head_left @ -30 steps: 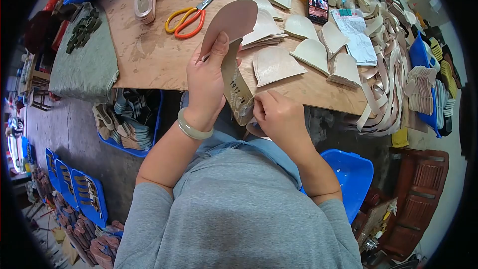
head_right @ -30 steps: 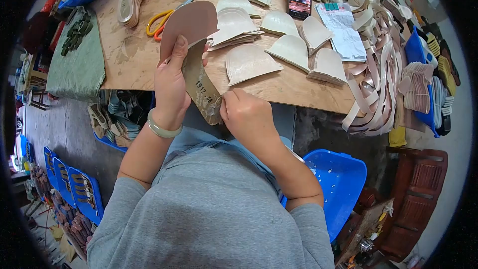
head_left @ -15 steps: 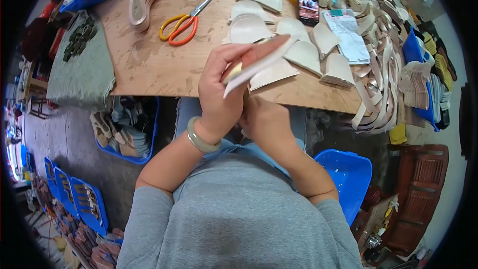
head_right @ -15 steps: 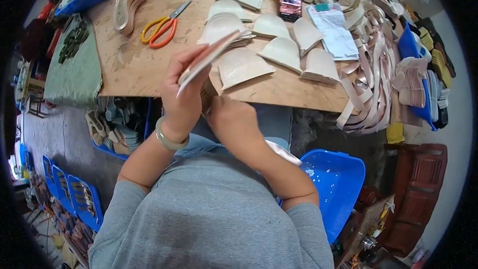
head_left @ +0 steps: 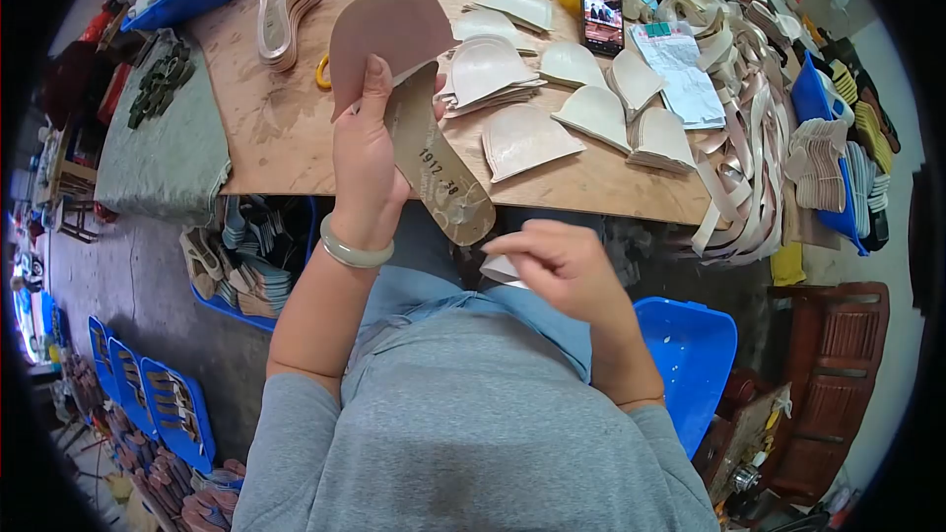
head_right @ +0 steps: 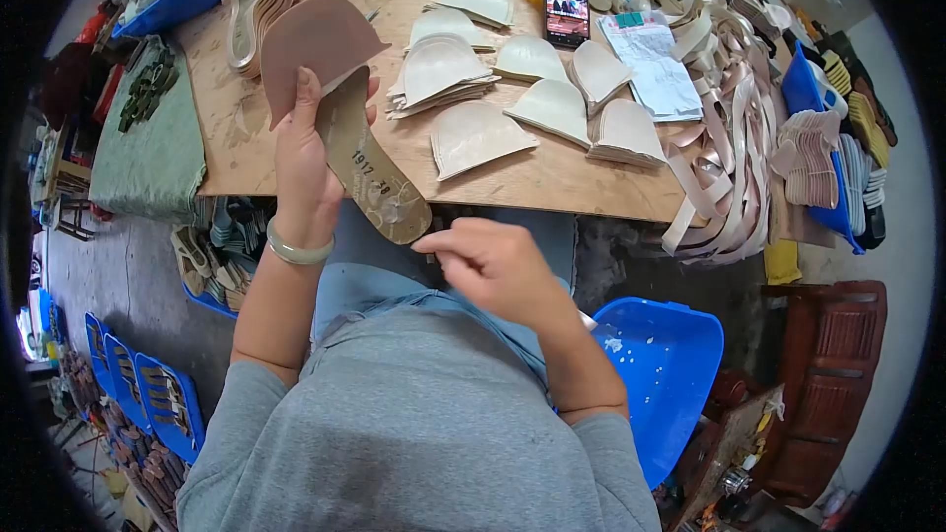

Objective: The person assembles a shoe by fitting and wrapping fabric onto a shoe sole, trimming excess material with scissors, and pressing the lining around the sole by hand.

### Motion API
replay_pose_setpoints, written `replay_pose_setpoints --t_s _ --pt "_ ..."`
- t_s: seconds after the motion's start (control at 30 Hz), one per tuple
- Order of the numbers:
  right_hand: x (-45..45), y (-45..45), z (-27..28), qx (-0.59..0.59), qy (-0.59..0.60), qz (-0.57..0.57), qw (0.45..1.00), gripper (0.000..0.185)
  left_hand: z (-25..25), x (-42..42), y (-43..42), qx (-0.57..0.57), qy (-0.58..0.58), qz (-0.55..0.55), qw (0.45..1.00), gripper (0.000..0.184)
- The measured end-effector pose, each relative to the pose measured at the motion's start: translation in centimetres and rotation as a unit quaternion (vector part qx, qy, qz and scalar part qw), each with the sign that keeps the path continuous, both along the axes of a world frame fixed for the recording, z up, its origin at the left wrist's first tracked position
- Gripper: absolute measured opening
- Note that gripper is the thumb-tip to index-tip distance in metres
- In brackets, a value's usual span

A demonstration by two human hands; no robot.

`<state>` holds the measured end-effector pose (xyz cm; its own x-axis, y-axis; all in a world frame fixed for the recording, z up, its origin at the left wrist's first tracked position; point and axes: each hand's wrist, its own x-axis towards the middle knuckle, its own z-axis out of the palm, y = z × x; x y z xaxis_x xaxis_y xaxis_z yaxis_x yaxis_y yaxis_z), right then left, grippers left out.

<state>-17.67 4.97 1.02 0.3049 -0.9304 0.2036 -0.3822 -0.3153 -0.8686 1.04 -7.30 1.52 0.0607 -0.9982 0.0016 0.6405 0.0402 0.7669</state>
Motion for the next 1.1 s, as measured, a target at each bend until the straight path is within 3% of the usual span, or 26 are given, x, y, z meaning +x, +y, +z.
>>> replay_pose_setpoints --t_s 0.07,0.23,0.43,0.63,0.77,0.93,1.07,1.1 --pt "-1.1 -0.1 1.1 0.058 -0.056 -0.028 0.996 0.016 -0.2 0.2 -0.1 0.009 0.013 -0.014 1.0 0.051" --pt "-2.2 -0.4 0.7 0.08 -0.059 -0.115 0.988 0.012 -0.5 0.3 -0.1 0.007 0.052 -0.064 0.997 0.05" --pt "-0.8 -0.5 0.3 0.116 -0.043 -0.123 0.985 0.01 -0.9 0.4 -0.1 0.032 0.046 -0.062 0.996 0.05" --pt "0.0 -1.2 0.1 -0.029 0.076 -0.055 0.995 0.005 -0.1 0.0 0.4 0.062 0.028 -0.064 0.996 0.049" --pt "-0.5 -1.4 -0.1 -0.063 0.125 0.012 0.99 0.004 -0.6 -0.2 0.7 0.07 0.024 -0.092 0.993 0.051" --pt "-1.3 -1.7 -0.3 0.031 0.006 0.132 0.991 0.008 -1.1 -0.5 0.8 0.105 0.073 -0.167 0.978 0.052" --pt "-3.2 -2.5 -0.8 0.129 -0.144 0.047 0.98 0.011 -1.4 -0.2 0.5 0.106 0.075 -0.175 0.976 0.051" --pt "-3.1 -3.0 -0.8 0.138 -0.159 -0.034 0.977 0.012 -1.4 -0.1 0.8 0.11 0.073 -0.172 0.976 0.051"
